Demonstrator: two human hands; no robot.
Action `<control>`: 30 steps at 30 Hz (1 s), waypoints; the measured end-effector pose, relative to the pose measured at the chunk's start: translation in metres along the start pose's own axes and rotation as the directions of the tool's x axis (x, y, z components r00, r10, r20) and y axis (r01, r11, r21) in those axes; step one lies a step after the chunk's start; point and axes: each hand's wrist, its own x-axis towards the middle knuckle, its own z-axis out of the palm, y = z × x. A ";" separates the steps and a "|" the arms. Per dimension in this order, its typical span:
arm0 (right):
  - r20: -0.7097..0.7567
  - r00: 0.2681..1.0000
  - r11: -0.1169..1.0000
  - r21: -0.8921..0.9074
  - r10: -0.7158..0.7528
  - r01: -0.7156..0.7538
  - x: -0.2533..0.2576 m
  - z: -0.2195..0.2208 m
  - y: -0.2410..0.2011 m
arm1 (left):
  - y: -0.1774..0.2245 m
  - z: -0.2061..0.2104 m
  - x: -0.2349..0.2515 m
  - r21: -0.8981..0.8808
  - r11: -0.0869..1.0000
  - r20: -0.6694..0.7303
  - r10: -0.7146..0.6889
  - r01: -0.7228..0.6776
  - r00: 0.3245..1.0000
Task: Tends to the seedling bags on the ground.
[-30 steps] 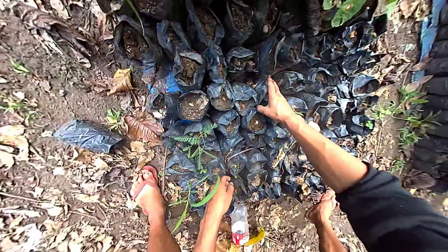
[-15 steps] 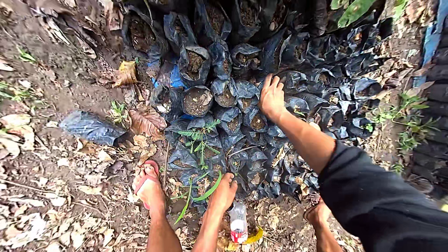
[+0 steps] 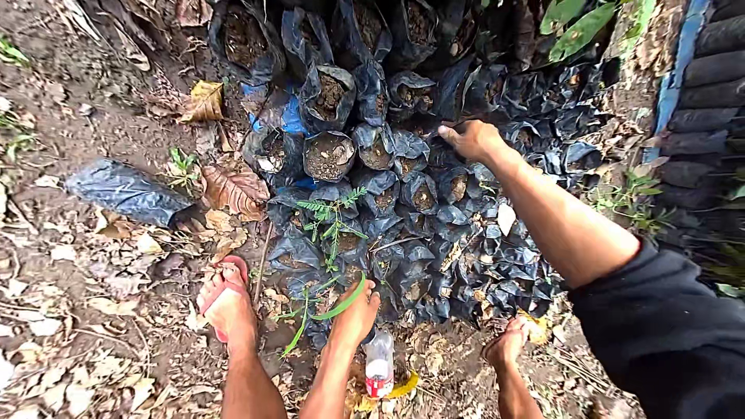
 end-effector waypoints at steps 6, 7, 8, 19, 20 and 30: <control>0.123 0.967 0.935 0.251 0.225 -0.250 0.026 0.020 -0.032 | -0.001 -0.001 0.000 -0.051 0.998 -0.021 0.023 -0.024 1.000; 0.095 0.968 0.944 0.216 0.233 -0.249 0.038 0.030 -0.036 | -0.001 -0.001 0.000 -0.050 0.998 -0.019 0.021 -0.022 1.000; 0.057 0.964 0.944 0.196 0.258 -0.265 0.046 0.039 -0.040 | -0.002 -0.001 0.000 -0.045 0.999 -0.017 0.018 -0.019 1.000; -0.184 0.944 0.954 -0.176 -0.274 0.243 -0.050 0.034 -0.033 | -0.004 -0.007 0.000 -0.074 0.997 -0.057 0.032 -0.037 0.998; -0.157 0.905 0.915 -0.160 -0.395 0.371 -0.058 0.039 -0.033 | -0.003 -0.007 0.000 -0.073 0.997 -0.058 0.034 -0.038 0.998; -0.172 0.886 0.864 -0.364 -0.430 0.349 -0.033 0.098 -0.071 | -0.003 -0.009 -0.001 -0.092 0.994 -0.063 0.059 -0.065 0.996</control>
